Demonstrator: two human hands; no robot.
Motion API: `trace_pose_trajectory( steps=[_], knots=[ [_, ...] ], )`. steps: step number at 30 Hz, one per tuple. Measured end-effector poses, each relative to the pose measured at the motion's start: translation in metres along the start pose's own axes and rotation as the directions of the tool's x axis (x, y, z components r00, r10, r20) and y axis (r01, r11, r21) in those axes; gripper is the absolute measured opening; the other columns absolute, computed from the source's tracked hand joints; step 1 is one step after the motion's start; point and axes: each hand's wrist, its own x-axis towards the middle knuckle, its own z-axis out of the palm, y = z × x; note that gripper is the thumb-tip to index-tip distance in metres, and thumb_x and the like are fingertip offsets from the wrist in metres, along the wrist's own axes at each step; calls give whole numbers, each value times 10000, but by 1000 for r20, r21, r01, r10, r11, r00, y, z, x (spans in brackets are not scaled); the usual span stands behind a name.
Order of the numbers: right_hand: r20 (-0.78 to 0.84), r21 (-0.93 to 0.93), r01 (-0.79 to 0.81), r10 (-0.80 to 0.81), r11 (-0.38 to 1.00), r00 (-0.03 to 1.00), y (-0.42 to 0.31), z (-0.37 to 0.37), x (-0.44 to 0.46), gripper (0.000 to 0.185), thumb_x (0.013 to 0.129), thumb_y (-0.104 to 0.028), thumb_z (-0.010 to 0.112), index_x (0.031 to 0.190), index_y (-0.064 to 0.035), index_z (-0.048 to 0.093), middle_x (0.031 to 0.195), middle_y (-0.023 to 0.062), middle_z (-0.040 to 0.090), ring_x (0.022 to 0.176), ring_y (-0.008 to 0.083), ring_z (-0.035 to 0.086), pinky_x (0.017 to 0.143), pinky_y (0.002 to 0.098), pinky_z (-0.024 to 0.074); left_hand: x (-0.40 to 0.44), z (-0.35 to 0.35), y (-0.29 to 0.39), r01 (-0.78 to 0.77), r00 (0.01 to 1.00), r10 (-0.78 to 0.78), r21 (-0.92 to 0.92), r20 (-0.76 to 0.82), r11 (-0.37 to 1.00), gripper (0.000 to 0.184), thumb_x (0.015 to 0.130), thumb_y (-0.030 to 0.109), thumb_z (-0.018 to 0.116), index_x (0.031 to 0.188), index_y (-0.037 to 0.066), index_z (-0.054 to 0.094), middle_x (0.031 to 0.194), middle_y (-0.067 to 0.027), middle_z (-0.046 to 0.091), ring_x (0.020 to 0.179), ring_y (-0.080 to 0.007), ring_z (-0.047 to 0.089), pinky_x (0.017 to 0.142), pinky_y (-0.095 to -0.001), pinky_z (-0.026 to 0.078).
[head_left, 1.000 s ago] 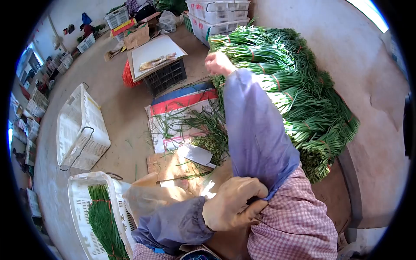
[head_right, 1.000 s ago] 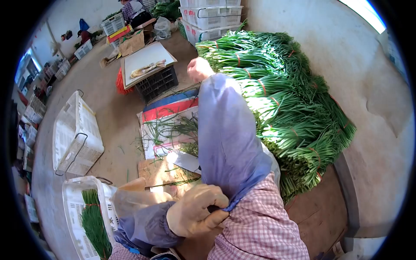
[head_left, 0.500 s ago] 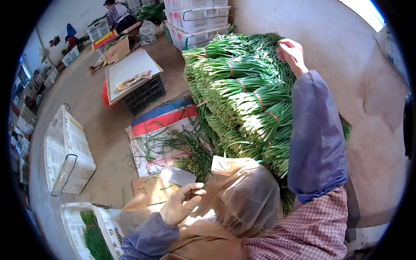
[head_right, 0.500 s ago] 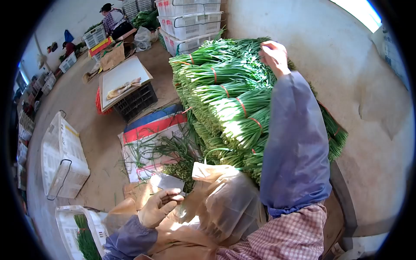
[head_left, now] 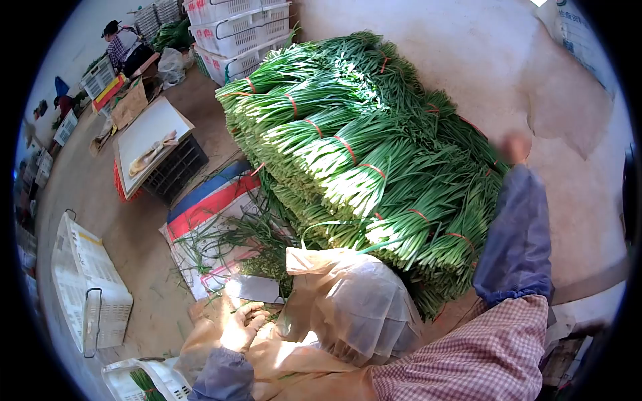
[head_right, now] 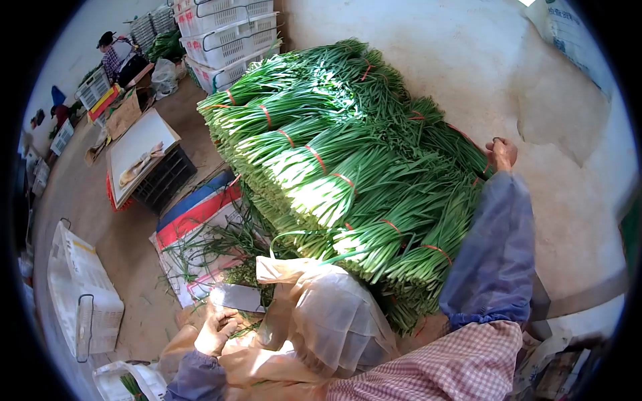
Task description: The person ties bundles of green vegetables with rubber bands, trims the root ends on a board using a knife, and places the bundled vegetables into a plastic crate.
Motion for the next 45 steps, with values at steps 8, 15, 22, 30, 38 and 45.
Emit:
trace_pose_trajectory(
  steps=[8,15,22,30,38,45],
  knots=[
    [285,142,-14,-27,990,958,11,142,4,255,867,-82,555,1074,10,671,766,84,669,569,161,635,442,296,470,11,1,1,43,998,-22,363,-62,931,337,920,84,646,1212,-75,593,997,-92,688,887,-129,653,799,-245,528],
    [143,-329,325,-293,887,945,97,265,56,401,784,-224,651,1101,20,668,973,203,708,928,361,676,834,427,522,31,1,-29,112,994,-106,338,-38,935,406,910,124,667,1269,-41,573,1029,-67,676,912,-122,637,786,-257,529],
    [309,-464,120,34,877,950,94,298,49,684,777,-583,715,931,82,687,1034,271,682,970,414,652,820,479,494,53,32,-39,277,956,-292,349,-11,895,447,915,124,660,1315,-38,544,1050,-81,674,919,-129,638,810,-268,535],
    [411,-43,-109,118,993,904,120,330,77,574,781,-372,784,1015,132,638,932,193,709,776,295,692,732,457,534,68,41,-65,297,926,-340,236,167,925,525,862,82,552,1353,-84,469,1084,-134,674,996,-187,649,855,-279,523],
    [671,176,-457,233,872,704,66,279,31,433,840,-249,733,1053,117,643,971,186,709,783,273,698,700,413,554,57,49,-61,332,928,-371,392,26,858,497,866,104,576,1312,-98,488,1095,-144,674,1026,-217,649,901,-302,521],
    [566,95,-444,319,891,761,79,307,47,655,796,-341,778,1242,95,578,1141,199,668,952,317,674,842,423,525,56,39,-86,335,918,-376,264,126,905,488,867,104,585,1301,-101,497,1100,-145,676,1028,-214,650,910,-312,522]
  ],
)
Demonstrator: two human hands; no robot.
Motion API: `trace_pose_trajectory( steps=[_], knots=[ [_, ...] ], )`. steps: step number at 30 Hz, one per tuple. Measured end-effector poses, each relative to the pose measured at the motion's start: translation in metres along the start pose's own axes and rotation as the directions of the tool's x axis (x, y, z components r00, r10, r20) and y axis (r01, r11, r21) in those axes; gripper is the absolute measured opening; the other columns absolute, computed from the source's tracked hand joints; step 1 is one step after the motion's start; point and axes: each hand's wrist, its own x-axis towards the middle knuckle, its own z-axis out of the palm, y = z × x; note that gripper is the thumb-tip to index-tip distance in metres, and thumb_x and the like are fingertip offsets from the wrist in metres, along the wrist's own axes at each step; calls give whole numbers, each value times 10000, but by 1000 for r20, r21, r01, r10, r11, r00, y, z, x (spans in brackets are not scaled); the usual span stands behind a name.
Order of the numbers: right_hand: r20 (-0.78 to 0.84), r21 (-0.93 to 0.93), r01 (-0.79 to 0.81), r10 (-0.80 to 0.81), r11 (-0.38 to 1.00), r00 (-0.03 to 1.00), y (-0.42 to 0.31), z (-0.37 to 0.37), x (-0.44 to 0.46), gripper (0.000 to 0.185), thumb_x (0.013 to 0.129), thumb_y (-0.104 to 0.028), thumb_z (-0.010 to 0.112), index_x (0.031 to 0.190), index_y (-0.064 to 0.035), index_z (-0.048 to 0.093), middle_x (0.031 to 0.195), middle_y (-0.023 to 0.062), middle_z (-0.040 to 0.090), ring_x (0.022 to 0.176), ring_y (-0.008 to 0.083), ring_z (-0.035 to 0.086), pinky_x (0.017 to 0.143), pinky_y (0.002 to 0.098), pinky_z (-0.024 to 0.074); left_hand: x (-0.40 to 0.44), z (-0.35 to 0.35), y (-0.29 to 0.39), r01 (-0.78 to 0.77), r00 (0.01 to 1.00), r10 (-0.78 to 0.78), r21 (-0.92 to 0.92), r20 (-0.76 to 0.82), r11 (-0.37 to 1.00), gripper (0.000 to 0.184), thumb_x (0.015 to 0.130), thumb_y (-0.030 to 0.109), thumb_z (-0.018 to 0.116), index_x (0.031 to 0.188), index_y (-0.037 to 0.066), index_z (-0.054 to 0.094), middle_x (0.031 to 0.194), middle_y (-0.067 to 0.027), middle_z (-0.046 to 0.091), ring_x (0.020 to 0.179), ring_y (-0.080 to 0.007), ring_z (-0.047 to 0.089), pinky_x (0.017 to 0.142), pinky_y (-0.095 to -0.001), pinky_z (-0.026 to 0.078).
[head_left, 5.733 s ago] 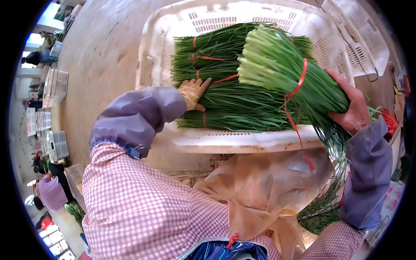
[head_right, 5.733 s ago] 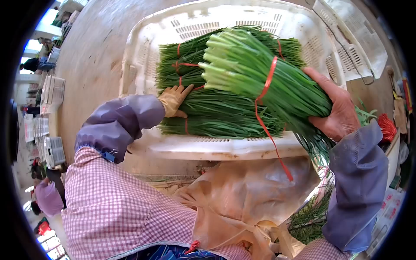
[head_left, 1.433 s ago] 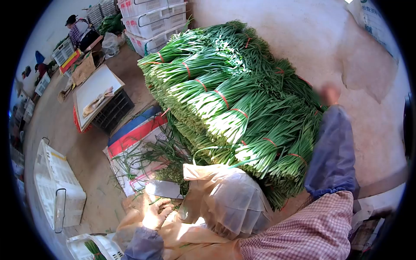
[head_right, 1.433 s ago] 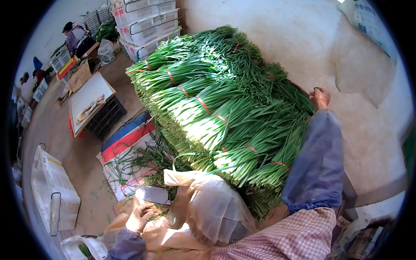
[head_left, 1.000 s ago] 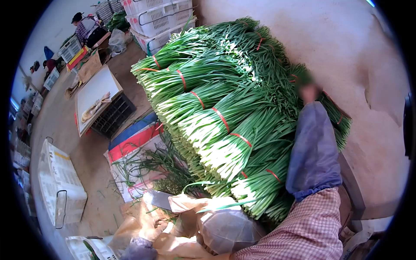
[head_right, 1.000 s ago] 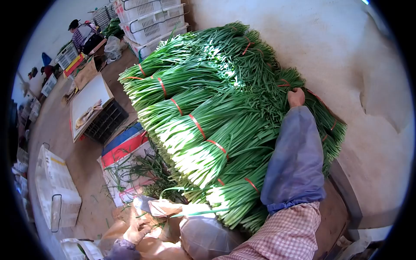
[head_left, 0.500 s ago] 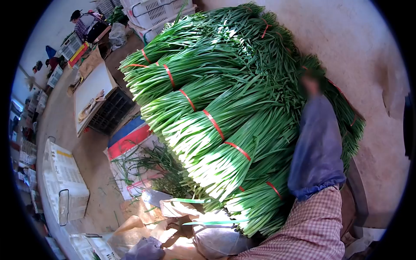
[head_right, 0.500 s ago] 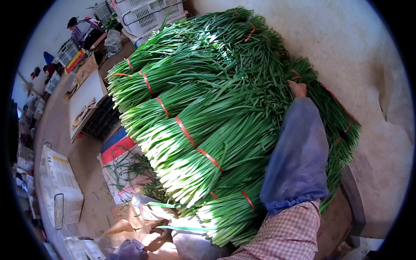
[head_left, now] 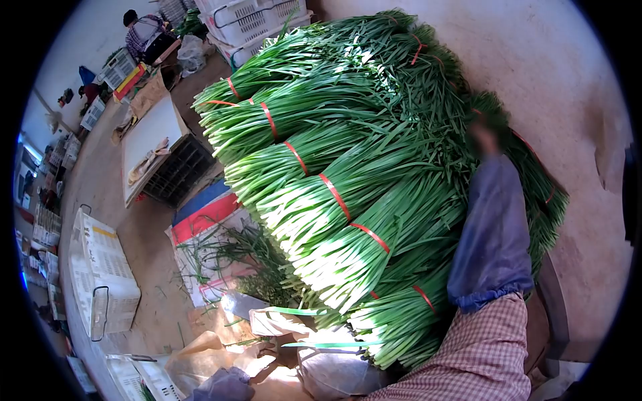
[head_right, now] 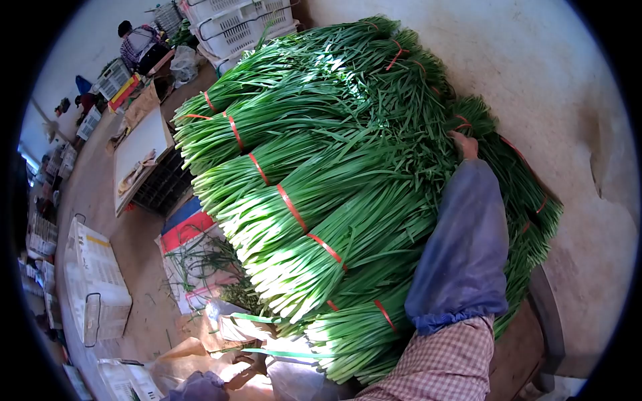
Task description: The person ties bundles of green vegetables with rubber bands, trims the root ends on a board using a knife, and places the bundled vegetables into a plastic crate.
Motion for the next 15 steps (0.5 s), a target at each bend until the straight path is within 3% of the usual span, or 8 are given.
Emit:
trace_pose_trajectory(
  steps=[1,3,7,9,10,11,13,15],
  knots=[
    [-59,-14,-26,25,1000,998,4,-5,4,698,787,-356,787,1277,89,565,1175,201,660,989,326,669,871,427,519,2,-1,-4,-4,1000,4,-9,12,1000,487,867,104,586,1299,-102,498,1100,-145,677,1028,-214,650,911,-314,522],
    [-228,-88,127,-144,988,963,5,-9,2,638,762,-264,767,1271,66,568,1147,178,668,979,300,668,859,396,519,3,-1,2,5,1000,-6,40,19,999,506,859,109,582,1320,-79,492,1110,-144,672,1038,-217,646,917,-319,523],
    [-474,-290,389,-484,875,736,-19,17,-39,577,713,-79,727,1261,21,575,1090,132,685,959,248,666,836,336,518,-9,1,34,-8,997,14,87,-71,996,510,862,128,567,1334,-53,505,1121,-128,671,1035,-198,643,916,-302,517],
    [-447,-305,500,-585,811,677,-52,28,-98,666,698,-149,748,1304,24,534,1167,154,663,1052,302,640,933,379,480,-23,2,62,-69,992,76,65,-98,995,507,870,133,560,1335,-60,505,1123,-119,674,1007,-184,645,895,-280,518],
    [-431,-310,556,-635,771,641,-66,29,-122,714,690,-184,759,1326,26,514,1205,166,653,1099,330,627,982,401,461,-17,-4,58,-273,957,280,94,-74,958,504,869,72,540,1351,-66,484,1131,-103,661,985,-152,628,862,-235,510],
    [-410,-275,631,-682,725,605,-76,29,-133,713,702,-160,758,1340,25,500,1203,160,653,1085,310,632,971,387,466,-20,-8,68,-233,970,230,-29,-80,972,463,891,0,540,1345,-74,479,1154,-102,651,976,-129,614,854,-209,497],
    [-372,-200,768,-773,608,514,-99,27,-153,716,726,-112,757,1368,25,471,1200,149,654,1056,271,642,949,361,476,-29,-11,92,-253,948,246,-6,-200,967,426,918,-32,565,1336,-61,491,1172,-100,644,984,-111,606,875,-220,494],
    [-323,-12,894,-848,448,420,-122,31,-193,689,759,-48,733,1383,25,450,1194,141,651,1034,218,640,918,323,486,-45,-14,129,-361,915,340,-61,-219,931,407,948,19,596,1339,-42,497,1191,-109,648,1011,-125,614,913,-246,492]
  ],
)
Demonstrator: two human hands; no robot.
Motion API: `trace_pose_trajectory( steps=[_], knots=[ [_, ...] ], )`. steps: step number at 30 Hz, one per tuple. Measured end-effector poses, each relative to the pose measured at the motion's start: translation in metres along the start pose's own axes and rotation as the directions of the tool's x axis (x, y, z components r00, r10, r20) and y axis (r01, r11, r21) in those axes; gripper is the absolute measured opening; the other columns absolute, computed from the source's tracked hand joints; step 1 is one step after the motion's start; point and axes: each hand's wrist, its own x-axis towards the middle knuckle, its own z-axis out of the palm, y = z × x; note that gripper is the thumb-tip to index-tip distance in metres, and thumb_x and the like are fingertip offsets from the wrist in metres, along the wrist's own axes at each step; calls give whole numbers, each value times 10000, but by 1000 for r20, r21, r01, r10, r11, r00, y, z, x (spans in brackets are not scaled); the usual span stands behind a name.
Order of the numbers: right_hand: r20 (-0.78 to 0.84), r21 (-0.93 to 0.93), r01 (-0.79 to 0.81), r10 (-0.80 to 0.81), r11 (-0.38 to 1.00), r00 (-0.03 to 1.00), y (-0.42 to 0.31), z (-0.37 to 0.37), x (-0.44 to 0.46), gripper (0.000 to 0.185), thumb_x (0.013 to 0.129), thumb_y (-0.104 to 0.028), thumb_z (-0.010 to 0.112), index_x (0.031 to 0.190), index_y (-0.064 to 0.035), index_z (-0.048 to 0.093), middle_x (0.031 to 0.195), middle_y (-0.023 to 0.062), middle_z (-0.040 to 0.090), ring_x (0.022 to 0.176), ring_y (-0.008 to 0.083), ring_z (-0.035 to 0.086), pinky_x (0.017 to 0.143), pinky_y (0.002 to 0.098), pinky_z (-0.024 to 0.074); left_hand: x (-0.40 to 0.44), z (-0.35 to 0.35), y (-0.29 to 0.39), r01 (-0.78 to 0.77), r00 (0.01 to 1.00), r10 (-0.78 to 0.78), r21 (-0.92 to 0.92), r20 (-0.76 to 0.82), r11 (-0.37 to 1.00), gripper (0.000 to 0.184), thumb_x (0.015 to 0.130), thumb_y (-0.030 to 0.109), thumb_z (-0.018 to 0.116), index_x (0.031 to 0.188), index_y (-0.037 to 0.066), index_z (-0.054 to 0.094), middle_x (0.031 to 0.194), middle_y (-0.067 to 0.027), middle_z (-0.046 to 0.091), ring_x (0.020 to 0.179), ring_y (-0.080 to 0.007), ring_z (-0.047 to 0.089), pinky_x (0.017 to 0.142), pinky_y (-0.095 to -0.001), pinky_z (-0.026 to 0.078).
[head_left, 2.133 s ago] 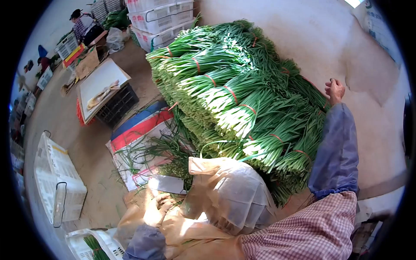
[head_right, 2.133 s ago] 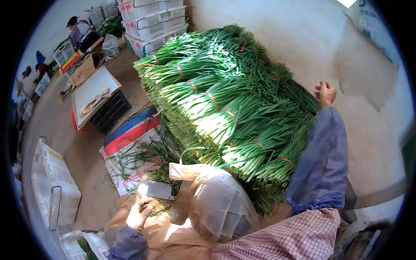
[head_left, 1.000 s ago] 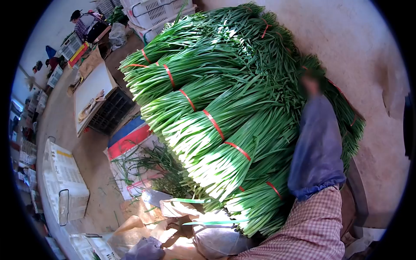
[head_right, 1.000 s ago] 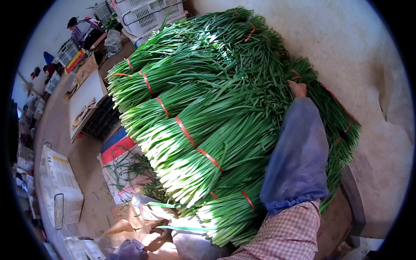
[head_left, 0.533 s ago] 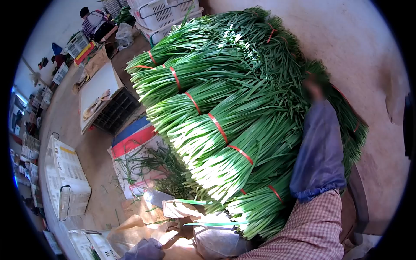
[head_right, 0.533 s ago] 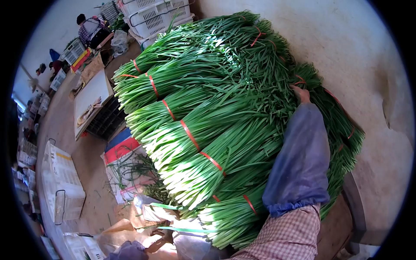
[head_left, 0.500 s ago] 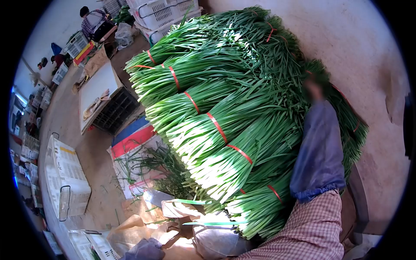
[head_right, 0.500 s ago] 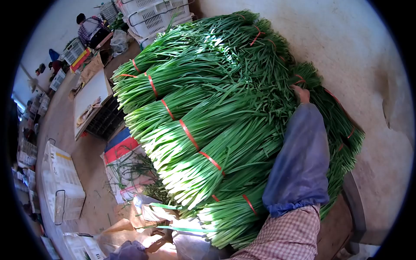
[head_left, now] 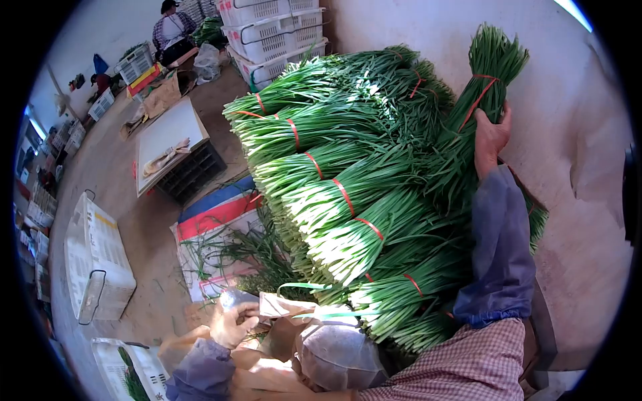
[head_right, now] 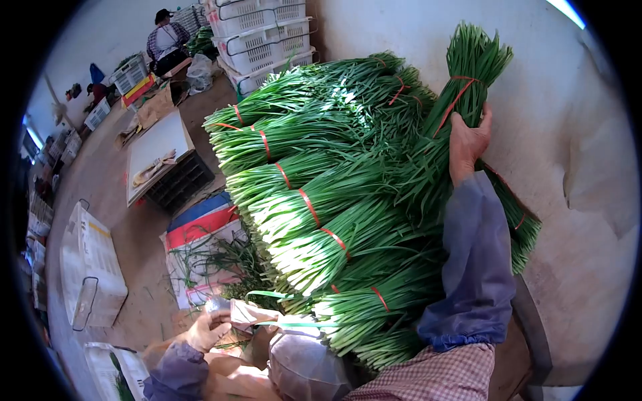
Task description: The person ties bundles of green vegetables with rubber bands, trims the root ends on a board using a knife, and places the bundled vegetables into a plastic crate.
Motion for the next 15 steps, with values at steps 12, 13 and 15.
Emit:
trace_pose_trajectory(
  steps=[12,13,15],
  knots=[
    [386,471,566,-735,676,557,-324,28,-229,718,716,-11,779,1359,56,465,1185,190,616,1077,290,628,945,410,495,-76,2,229,-951,308,905,-113,-293,287,1138,697,458,869,1531,13,236,1511,-166,398,1416,-276,339,1162,-414,261],
    [462,568,578,-808,586,365,-339,33,-254,672,653,-92,806,1257,46,548,1112,193,623,1022,347,624,1005,495,425,-94,3,221,-938,345,856,-168,-386,303,1009,683,434,881,1448,12,377,1410,-135,491,1319,-257,435,1118,-398,324],
    [390,620,598,-861,508,327,-361,48,-324,527,612,-140,778,1102,-20,626,1046,153,619,958,322,611,1059,531,346,-121,-9,187,-948,309,765,-249,-566,198,619,684,343,881,1168,27,659,1130,-49,653,1039,-195,597,989,-356,453]
  ],
)
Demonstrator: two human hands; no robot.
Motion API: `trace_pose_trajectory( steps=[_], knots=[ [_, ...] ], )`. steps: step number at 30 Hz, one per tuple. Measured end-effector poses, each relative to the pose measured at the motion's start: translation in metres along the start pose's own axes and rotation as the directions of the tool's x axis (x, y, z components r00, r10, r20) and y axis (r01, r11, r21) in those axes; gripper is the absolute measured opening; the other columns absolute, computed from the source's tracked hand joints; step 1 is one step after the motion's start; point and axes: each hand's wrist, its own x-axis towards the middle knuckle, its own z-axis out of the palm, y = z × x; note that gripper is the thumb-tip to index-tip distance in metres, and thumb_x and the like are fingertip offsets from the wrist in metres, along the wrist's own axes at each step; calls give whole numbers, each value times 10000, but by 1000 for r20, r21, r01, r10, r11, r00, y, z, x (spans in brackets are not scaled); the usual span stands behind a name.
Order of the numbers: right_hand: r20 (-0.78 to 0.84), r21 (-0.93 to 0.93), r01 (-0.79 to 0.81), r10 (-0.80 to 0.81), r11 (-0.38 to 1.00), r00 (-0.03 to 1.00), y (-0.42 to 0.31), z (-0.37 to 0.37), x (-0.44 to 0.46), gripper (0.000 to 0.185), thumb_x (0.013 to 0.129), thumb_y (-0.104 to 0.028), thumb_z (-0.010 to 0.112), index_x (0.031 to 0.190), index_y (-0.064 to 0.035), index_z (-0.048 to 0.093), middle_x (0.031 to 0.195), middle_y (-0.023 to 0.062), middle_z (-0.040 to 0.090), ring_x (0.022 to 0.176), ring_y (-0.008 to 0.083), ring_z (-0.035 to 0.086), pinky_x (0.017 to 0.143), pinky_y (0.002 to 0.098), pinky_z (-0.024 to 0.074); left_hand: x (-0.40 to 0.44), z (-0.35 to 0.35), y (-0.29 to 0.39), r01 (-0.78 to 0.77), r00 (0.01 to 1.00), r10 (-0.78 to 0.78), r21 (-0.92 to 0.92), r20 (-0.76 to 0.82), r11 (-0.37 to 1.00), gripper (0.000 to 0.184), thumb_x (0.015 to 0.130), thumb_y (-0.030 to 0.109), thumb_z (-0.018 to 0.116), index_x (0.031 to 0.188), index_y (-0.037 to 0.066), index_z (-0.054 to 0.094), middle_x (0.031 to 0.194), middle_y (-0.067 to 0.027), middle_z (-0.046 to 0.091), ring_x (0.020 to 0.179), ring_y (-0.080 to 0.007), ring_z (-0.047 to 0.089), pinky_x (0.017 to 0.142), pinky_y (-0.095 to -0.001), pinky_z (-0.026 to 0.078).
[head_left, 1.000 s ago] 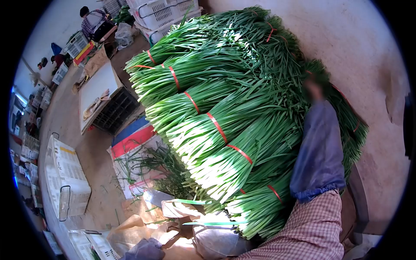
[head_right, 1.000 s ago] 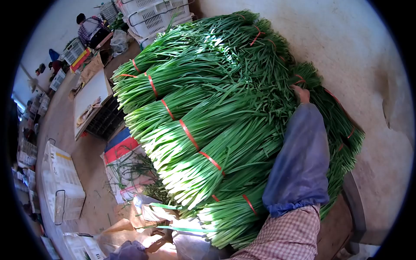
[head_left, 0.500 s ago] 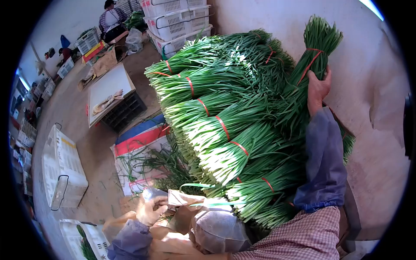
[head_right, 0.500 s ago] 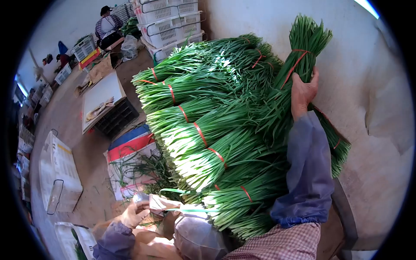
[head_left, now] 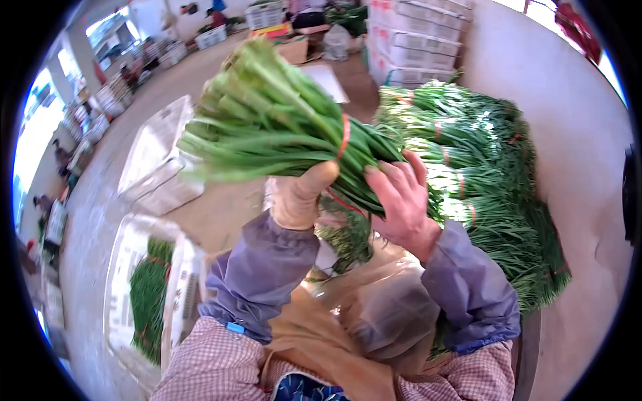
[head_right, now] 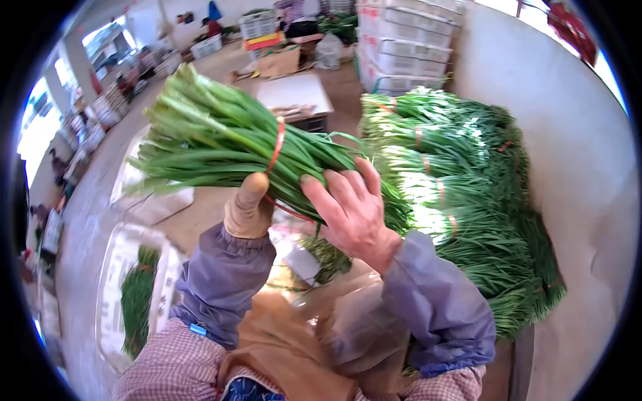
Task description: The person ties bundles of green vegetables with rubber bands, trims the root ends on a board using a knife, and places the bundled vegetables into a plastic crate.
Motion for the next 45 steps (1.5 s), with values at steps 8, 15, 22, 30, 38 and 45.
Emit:
trace_pose_trajectory(
  steps=[8,15,22,30,38,45],
  knots=[
    [313,167,-247,186,955,931,-168,137,7,621,773,-213,681,1362,-129,502,1152,108,566,1064,298,551,1054,649,260,-148,-206,128,-73,925,74,18,-371,997,870,792,495,776,1461,77,410,1427,-88,511,1307,-284,482,1111,-475,390],
    [385,488,-150,-57,860,921,-250,217,-74,515,773,-99,599,1285,-109,548,1032,84,608,994,280,578,1041,597,323,-316,-292,216,299,875,-182,203,-449,932,1045,791,393,797,1561,82,162,1473,-144,443,1308,-271,487,1090,-455,415],
    [447,378,-49,-136,925,884,-256,222,-104,361,849,-183,550,1206,-199,606,1237,45,613,1162,284,541,999,610,330,-368,-345,339,532,756,-378,838,-535,-122,344,828,58,728,1146,-54,660,1066,-185,713,976,-239,692,930,-347,523],
    [474,311,14,-168,950,864,-249,215,-70,452,842,-224,596,1288,-157,566,1147,31,645,1118,230,575,986,581,371,-245,-269,287,366,607,-764,930,-221,21,908,721,376,857,1396,-68,440,1323,-259,562,1261,-336,534,1069,-388,404],
    [618,-111,-249,263,962,741,-155,218,-140,524,781,-69,620,1297,-144,565,955,42,664,932,223,611,977,520,377,-242,-249,198,259,845,-516,951,-137,172,1259,670,562,837,1506,-96,164,1514,-347,268,1447,-450,233,1185,-464,220],
    [607,541,-836,645,92,464,-128,138,-52,242,918,-25,603,1157,-1,632,824,-2,661,681,37,549,599,192,437,-241,-230,182,219,878,-444,975,-178,43,1273,664,545,840,1522,-70,129,1528,-345,236,1448,-456,229,1180,-458,239]
  ],
)
